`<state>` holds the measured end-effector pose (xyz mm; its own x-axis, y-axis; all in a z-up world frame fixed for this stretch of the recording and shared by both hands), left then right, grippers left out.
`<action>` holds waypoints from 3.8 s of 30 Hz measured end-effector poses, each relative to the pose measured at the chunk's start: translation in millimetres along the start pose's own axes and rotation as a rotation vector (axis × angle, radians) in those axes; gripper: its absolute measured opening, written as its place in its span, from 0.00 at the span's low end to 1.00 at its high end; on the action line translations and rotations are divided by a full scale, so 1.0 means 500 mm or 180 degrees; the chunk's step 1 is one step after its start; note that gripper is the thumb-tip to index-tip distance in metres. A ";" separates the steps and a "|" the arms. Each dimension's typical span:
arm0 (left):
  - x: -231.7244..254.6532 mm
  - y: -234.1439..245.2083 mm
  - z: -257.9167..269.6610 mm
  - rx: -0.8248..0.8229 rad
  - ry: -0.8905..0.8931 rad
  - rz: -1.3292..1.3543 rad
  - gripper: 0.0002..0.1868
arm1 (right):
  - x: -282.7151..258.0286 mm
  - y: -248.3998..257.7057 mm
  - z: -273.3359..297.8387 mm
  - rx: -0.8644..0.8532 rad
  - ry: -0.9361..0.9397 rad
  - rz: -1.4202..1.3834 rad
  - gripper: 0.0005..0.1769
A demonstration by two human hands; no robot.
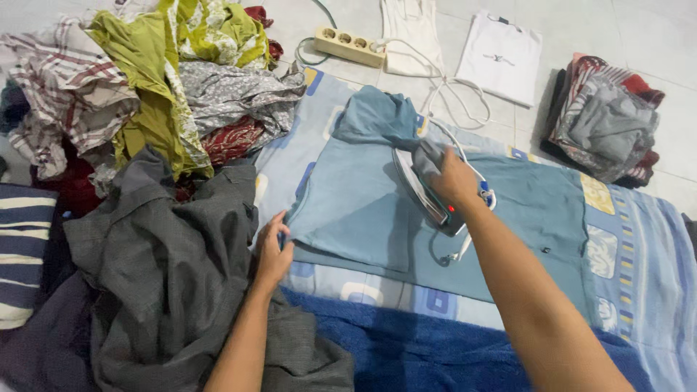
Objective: The person irons a blue shirt on a bed-like surface, folding the sleeves and ironing both sides before completing the fold.
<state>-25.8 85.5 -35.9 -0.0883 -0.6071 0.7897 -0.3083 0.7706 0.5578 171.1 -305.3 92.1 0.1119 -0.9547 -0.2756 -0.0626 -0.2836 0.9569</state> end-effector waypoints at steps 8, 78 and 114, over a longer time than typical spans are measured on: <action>0.064 0.014 -0.006 0.0282 -0.0226 -0.0245 0.21 | -0.084 0.099 0.100 0.0186 -0.0071 -0.0206 0.17; 0.284 -0.256 -0.032 -0.1031 -0.0963 -0.2005 0.33 | 0.598 0.108 0.319 0.0732 -0.0974 0.1336 0.13; 0.027 -0.209 -0.771 -0.0601 0.1316 -0.0156 0.47 | 0.405 -0.069 -0.235 -0.1390 0.0355 0.0485 0.18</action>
<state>370.3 71.7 14.7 0.3194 -0.5447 0.7754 -0.1211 0.7881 0.6035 312.5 -478.1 13.9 0.2412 -0.9603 -0.1404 0.3334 -0.0539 0.9412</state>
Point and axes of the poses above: each hand's wrist, its own z-axis away from the middle knuckle, its own y-axis out of the back of the hand, x = y × z, the point moved 2 cm from there along -z, towards the middle knuckle
